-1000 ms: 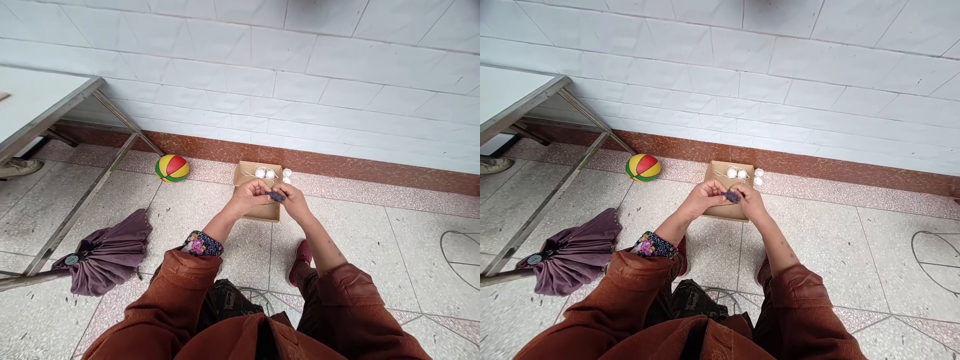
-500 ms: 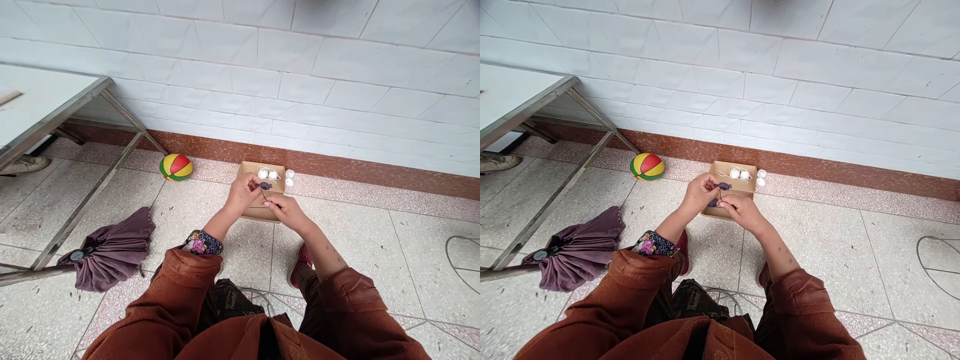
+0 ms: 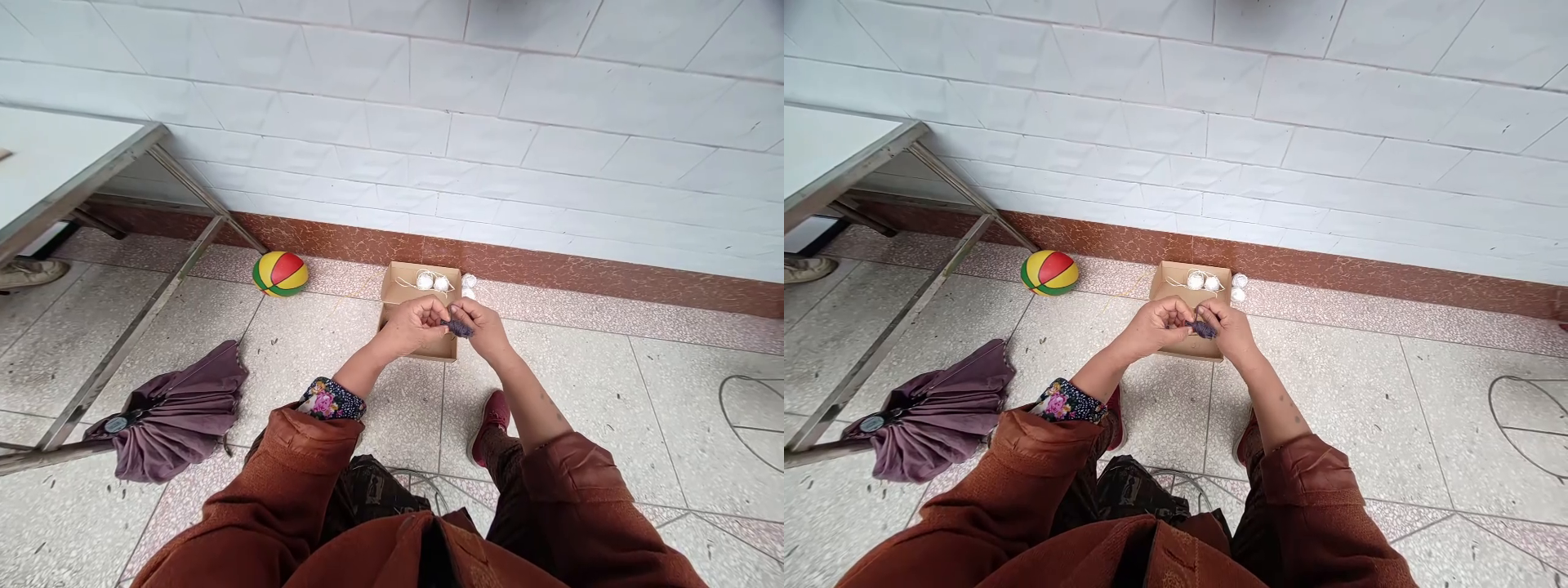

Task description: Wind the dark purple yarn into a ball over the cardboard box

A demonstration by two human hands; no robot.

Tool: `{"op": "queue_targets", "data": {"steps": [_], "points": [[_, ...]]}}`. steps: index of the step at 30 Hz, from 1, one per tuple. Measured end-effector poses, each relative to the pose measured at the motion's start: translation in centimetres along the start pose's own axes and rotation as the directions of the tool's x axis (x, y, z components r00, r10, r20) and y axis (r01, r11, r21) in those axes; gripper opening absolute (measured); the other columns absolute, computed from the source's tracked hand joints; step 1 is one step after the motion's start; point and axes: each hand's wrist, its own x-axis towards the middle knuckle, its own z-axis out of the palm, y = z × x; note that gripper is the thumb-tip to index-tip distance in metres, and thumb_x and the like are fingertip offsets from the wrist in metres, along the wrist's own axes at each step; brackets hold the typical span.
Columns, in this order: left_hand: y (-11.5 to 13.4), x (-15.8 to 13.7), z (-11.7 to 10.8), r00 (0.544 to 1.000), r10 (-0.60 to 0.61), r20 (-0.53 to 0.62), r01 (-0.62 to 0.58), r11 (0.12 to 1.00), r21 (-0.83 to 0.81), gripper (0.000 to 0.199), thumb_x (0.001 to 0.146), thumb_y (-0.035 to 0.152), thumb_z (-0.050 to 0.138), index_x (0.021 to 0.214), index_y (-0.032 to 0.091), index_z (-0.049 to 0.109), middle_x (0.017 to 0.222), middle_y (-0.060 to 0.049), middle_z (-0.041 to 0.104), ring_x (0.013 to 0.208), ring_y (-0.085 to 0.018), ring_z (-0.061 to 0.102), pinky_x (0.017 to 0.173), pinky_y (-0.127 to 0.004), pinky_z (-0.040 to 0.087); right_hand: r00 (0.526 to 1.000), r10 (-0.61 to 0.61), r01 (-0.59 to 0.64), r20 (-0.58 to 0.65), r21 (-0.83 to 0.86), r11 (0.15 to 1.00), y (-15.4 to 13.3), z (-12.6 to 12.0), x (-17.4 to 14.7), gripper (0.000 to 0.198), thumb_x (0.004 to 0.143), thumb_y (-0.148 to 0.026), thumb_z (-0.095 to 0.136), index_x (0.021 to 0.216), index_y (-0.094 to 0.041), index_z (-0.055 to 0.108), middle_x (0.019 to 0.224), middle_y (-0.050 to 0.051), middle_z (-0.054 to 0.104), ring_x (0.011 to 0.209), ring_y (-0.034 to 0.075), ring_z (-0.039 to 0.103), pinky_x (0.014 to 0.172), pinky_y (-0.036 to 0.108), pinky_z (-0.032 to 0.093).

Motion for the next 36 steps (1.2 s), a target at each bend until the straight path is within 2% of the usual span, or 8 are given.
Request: {"op": "queue_targets", "data": {"steps": [5, 8, 12, 15, 19, 23, 30, 36], "points": [[-0.2, 0.3, -0.5, 0.993, -0.014, -0.116, 0.003, 0.995, -0.102, 0.025, 0.071, 0.027, 0.081, 0.084, 0.019, 0.062, 0.076, 0.002, 0.065, 0.067, -0.009, 0.058, 0.064, -0.022, 0.045, 0.99, 0.015, -0.01, 0.142, -0.036, 0.999, 0.5, 1.2, -0.5, 0.027, 0.098, -0.043, 0.06, 0.086, -0.024, 0.075, 0.064, -0.001, 0.064, 0.062, 0.018, 0.06, 0.061, 0.029, 0.046], [-0.7, 0.6, -0.9, 0.977, -0.022, -0.212, 0.009, 0.998, -0.063, 0.023, 0.07, 0.025, 0.079, 0.082, 0.019, 0.06, 0.071, 0.004, 0.062, 0.06, -0.008, 0.054, 0.059, -0.022, 0.042, 0.976, -0.058, 0.075, 0.21, -0.073, 0.994, -0.1, 1.6, -0.8, 0.029, 0.101, -0.043, 0.059, 0.09, -0.025, 0.077, 0.071, 0.0, 0.069, 0.068, 0.018, 0.063, 0.066, 0.029, 0.048], [-1.7, 1.1, -1.5, 0.934, 0.016, -0.358, 0.024, 0.994, 0.108, 0.016, 0.069, 0.016, 0.073, 0.077, 0.019, 0.059, 0.065, 0.005, 0.058, 0.058, -0.008, 0.05, 0.058, -0.023, 0.039, 0.942, -0.171, 0.188, 0.29, -0.029, 0.982, -1.6, 1.4, -1.0, 0.029, 0.105, -0.042, 0.056, 0.097, -0.024, 0.077, 0.088, 0.002, 0.076, 0.08, 0.018, 0.068, 0.078, 0.03, 0.051], [-2.2, 1.2, -2.1, 0.909, 0.087, -0.407, 0.038, 0.957, 0.288, 0.015, 0.068, 0.01, 0.07, 0.076, 0.019, 0.061, 0.066, 0.004, 0.057, 0.059, -0.009, 0.05, 0.06, -0.024, 0.039, 0.957, -0.177, 0.187, 0.228, -0.024, 0.982, -2.2, 1.0, -1.1, 0.029, 0.104, -0.045, 0.056, 0.096, -0.024, 0.076, 0.085, 0.002, 0.075, 0.077, 0.018, 0.067, 0.075, 0.03, 0.052], [-2.3, 1.1, -2.7, 0.929, 0.14, -0.343, 0.025, 0.901, 0.434, 0.016, 0.067, 0.007, 0.068, 0.076, 0.019, 0.063, 0.071, 0.003, 0.058, 0.064, -0.011, 0.052, 0.062, -0.024, 0.04, 0.991, -0.13, 0.131, 0.034, -0.031, 0.991, -2.0, 0.1, -0.8, 0.031, 0.102, -0.047, 0.057, 0.091, -0.023, 0.074, 0.081, 0.003, 0.073, 0.074, 0.019, 0.065, 0.071, 0.031, 0.052], [-2.2, 0.9, -2.7, 0.951, 0.143, -0.274, 0.012, 0.869, 0.494, 0.017, 0.068, 0.005, 0.068, 0.077, 0.019, 0.063, 0.071, 0.003, 0.057, 0.065, -0.012, 0.051, 0.062, -0.025, 0.038, 0.991, -0.074, 0.07, -0.11, -0.037, 0.997, -1.5, -0.6, -0.5, 0.029, 0.1, -0.047, 0.061, 0.089, -0.023, 0.074, 0.083, 0.003, 0.074, 0.075, 0.019, 0.066, 0.072, 0.032, 0.052], [-1.0, 0.5, -1.9, 0.989, 0.109, -0.095, -0.049, 0.871, 0.49, 0.013, 0.072, 0.01, 0.069, 0.078, 0.02, 0.063, 0.072, 0.002, 0.06, 0.067, -0.013, 0.053, 0.063, -0.025, 0.038, 0.984, -0.08, 0.073, -0.156, -0.05, 0.996, -1.2, -0.6, -0.3, 0.032, 0.1, -0.051, 0.061, 0.088, -0.024, 0.074, 0.085, 0.004, 0.075, 0.077, 0.02, 0.067, 0.076, 0.033, 0.054], [-0.1, 0.1, -0.9, 0.998, 0.033, -0.044, -0.019, 0.956, 0.293, 0.011, 0.075, 0.02, 0.072, 0.079, 0.019, 0.062, 0.069, 0.003, 0.057, 0.062, -0.01, 0.049, 0.061, -0.024, 0.037, 0.985, -0.031, 0.021, -0.171, -0.06, 0.998, -0.1, -0.4, -0.1, 0.03, 0.099, -0.048, 0.061, 0.086, -0.024, 0.073, 0.083, 0.003, 0.074, 0.077, 0.02, 0.067, 0.075, 0.032, 0.053]]}}
